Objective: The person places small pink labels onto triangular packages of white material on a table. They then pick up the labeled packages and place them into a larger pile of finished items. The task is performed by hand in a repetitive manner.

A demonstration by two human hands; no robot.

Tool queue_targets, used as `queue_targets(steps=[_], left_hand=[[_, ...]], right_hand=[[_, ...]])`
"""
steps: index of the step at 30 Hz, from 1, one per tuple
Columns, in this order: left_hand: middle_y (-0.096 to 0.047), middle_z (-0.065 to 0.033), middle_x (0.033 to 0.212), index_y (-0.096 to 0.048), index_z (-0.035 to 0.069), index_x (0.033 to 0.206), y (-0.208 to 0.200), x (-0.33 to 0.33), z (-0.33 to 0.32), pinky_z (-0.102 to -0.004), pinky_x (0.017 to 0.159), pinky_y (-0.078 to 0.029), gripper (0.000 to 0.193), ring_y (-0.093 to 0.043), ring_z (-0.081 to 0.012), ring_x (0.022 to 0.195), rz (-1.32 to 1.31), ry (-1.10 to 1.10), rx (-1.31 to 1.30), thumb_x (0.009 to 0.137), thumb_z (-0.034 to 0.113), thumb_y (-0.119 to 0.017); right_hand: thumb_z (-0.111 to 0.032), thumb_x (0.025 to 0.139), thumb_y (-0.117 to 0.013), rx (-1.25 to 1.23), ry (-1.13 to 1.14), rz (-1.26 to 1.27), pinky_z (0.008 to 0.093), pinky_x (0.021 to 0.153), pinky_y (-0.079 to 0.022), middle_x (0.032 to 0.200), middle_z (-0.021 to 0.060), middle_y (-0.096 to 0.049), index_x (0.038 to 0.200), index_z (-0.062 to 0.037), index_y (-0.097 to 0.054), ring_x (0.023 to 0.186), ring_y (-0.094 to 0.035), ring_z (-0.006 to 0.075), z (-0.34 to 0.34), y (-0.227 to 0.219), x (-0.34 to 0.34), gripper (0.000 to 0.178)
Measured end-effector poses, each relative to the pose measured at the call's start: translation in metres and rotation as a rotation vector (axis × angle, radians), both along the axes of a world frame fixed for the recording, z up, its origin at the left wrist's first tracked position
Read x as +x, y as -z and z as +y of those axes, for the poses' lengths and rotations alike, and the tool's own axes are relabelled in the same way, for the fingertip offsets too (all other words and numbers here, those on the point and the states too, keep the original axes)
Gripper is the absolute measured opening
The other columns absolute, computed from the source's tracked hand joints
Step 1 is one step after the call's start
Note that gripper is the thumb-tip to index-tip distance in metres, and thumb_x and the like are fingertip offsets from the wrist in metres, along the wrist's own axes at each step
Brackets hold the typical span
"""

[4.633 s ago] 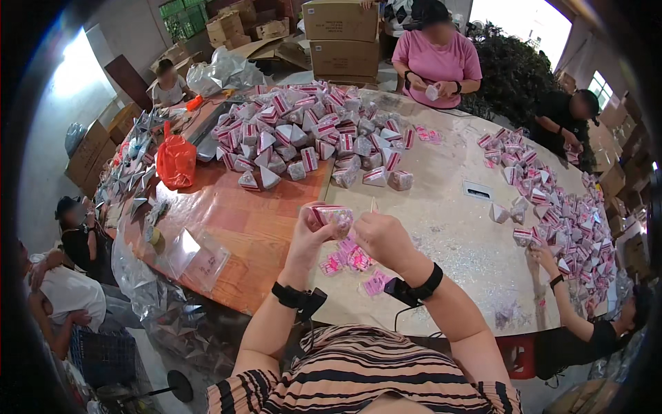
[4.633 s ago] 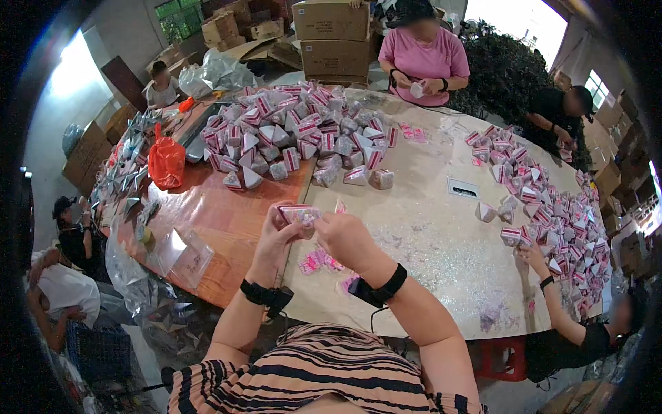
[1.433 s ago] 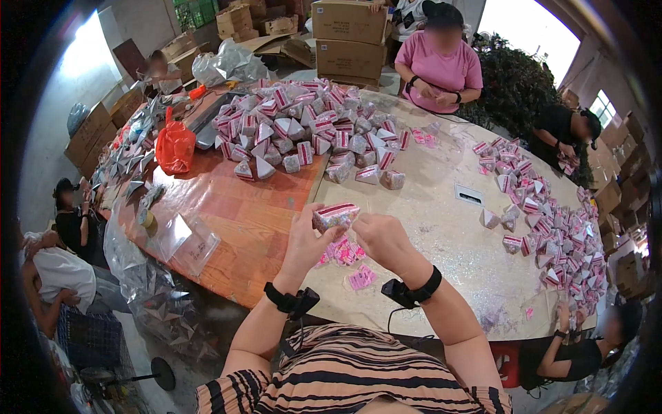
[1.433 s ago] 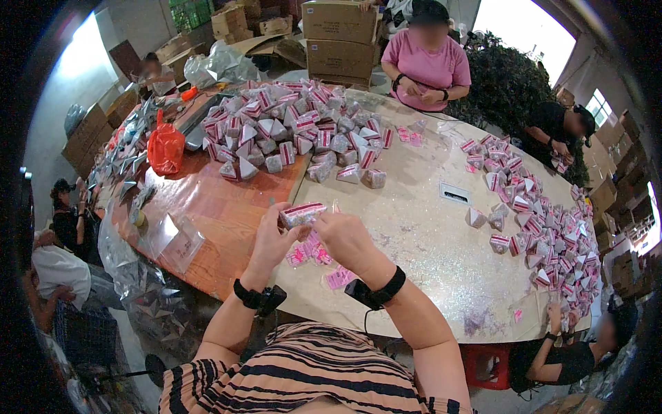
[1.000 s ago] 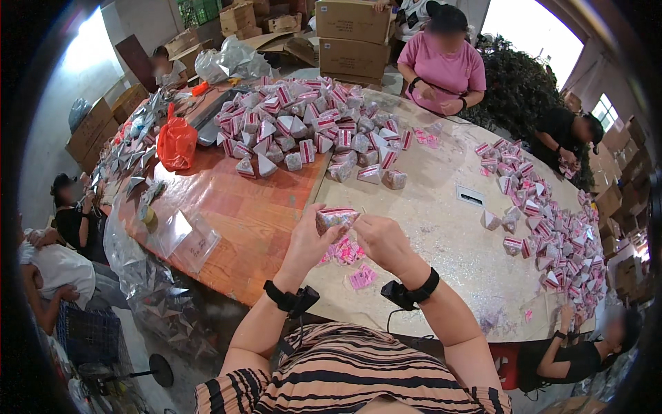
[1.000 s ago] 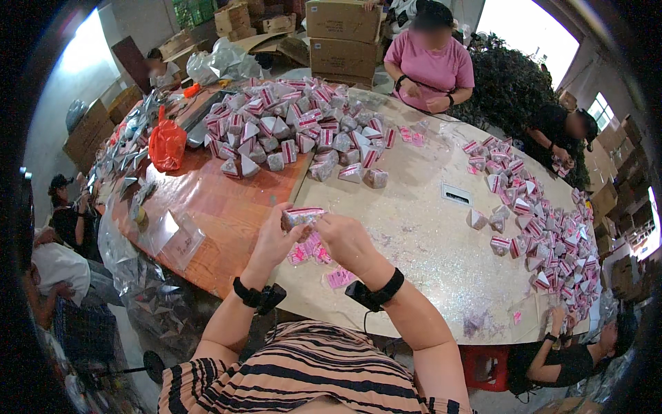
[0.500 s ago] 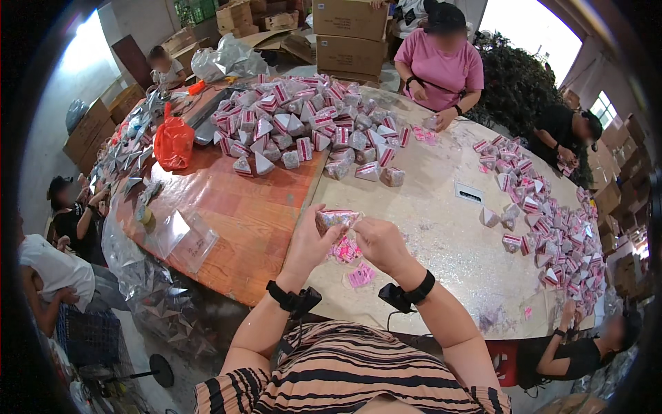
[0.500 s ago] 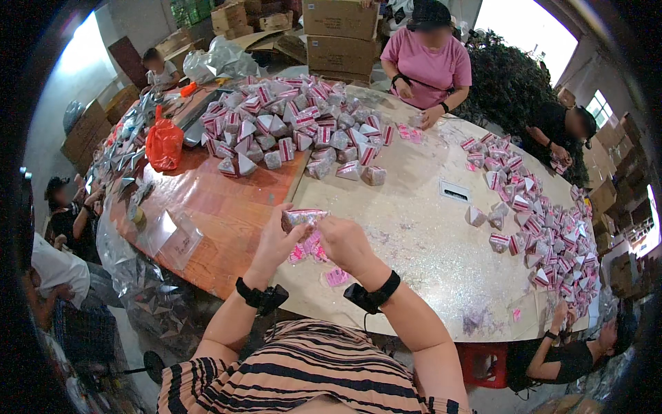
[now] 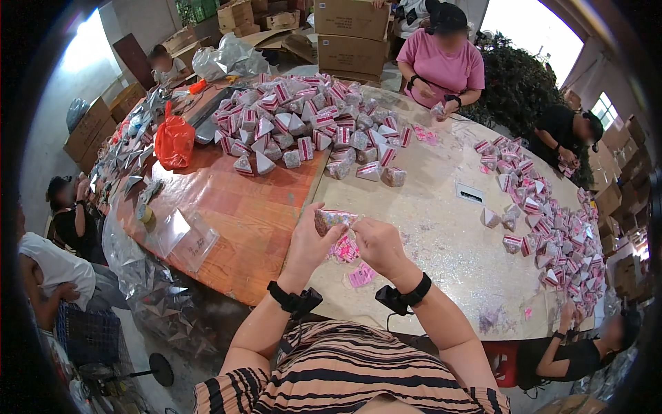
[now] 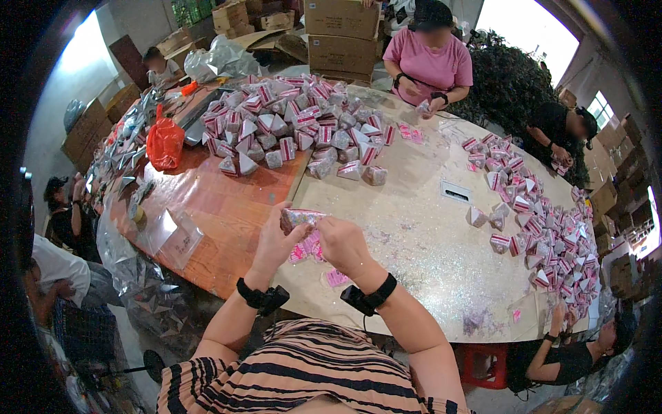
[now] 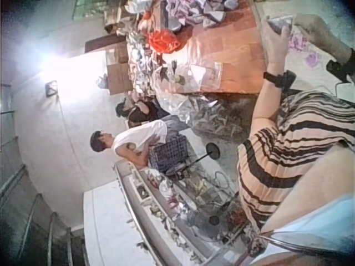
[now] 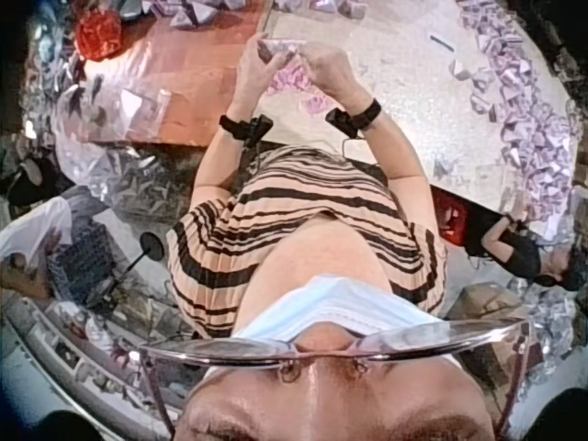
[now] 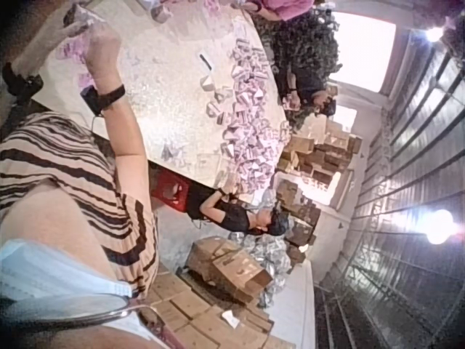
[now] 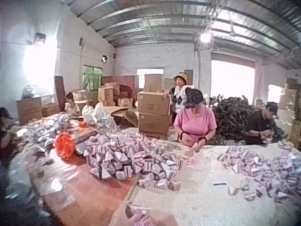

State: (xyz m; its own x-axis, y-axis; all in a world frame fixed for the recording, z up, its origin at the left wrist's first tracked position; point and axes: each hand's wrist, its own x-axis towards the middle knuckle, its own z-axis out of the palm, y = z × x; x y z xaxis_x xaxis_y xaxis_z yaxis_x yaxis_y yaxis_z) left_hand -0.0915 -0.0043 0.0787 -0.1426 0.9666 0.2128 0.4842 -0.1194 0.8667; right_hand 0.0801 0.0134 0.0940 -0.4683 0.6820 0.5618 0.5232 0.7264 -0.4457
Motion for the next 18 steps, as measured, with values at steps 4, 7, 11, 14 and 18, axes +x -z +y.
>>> queue_targets(steps=[4, 7, 11, 14, 18], left_hand=[[-0.058, -0.0235, 0.103, -0.047, -0.003, 0.118, -0.0009, 0.0022, -0.0010, -0.0386, 0.080, -0.046, 0.059, -0.058, -0.0341, 0.094, 0.019, -0.004, 0.000, 0.073, 0.026, -0.073], [-0.058, -0.0236, 0.103, -0.047, -0.003, 0.118, -0.0007, 0.0026, -0.0003, -0.0392, 0.080, -0.046, 0.060, -0.058, -0.0349, 0.094, 0.047, -0.002, -0.020, 0.072, 0.027, -0.073], [-0.061, -0.0192, 0.088, -0.046, 0.000, 0.120, 0.0068, 0.0020, 0.0012, -0.0353, 0.071, -0.049, 0.062, -0.062, -0.0261, 0.081, 0.149, -0.025, 0.085, 0.070, 0.024, -0.074], [-0.058, -0.0235, 0.104, -0.046, -0.003, 0.119, -0.0008, 0.0030, -0.0007, -0.0395, 0.080, -0.046, 0.062, -0.058, -0.0349, 0.094, 0.103, -0.009, -0.013, 0.072, 0.027, -0.073], [-0.058, -0.0233, 0.102, -0.045, -0.003, 0.119, 0.0048, 0.0029, -0.0003, -0.0391, 0.079, -0.047, 0.064, -0.058, -0.0338, 0.093, 0.071, -0.060, 0.029, 0.071, 0.029, -0.073]], right_hand=[[-0.004, 0.073, -0.053, 0.004, -0.002, -0.024, 0.0419, 0.059, -0.046, 0.071, 0.0160, -0.054, 0.074, -0.0013, -0.052, 0.067, -0.056, 0.0351, -0.0005, 0.0013, -0.0001, 0.004], [-0.004, 0.072, -0.054, -0.018, -0.003, -0.042, 0.0418, 0.059, -0.046, 0.071, 0.0157, -0.054, 0.074, -0.0013, -0.052, 0.067, -0.056, 0.0351, 0.0002, 0.0037, 0.0003, 0.004], [-0.004, 0.073, -0.053, -0.041, -0.009, -0.030, 0.0420, 0.059, -0.046, 0.071, 0.0159, -0.054, 0.075, -0.0012, -0.053, 0.067, -0.056, 0.0349, 0.0020, 0.0069, 0.0012, 0.004], [-0.004, 0.074, -0.053, -0.053, -0.009, 0.013, 0.0420, 0.059, -0.046, 0.071, 0.0160, -0.054, 0.076, -0.0012, -0.054, 0.067, -0.056, 0.0346, 0.0008, 0.0046, 0.0010, 0.004], [-0.004, 0.075, -0.052, -0.040, -0.002, 0.025, 0.0420, 0.058, -0.046, 0.071, 0.0159, -0.055, 0.077, -0.0016, -0.055, 0.066, -0.056, 0.0345, 0.0006, 0.0073, 0.0005, 0.004]])
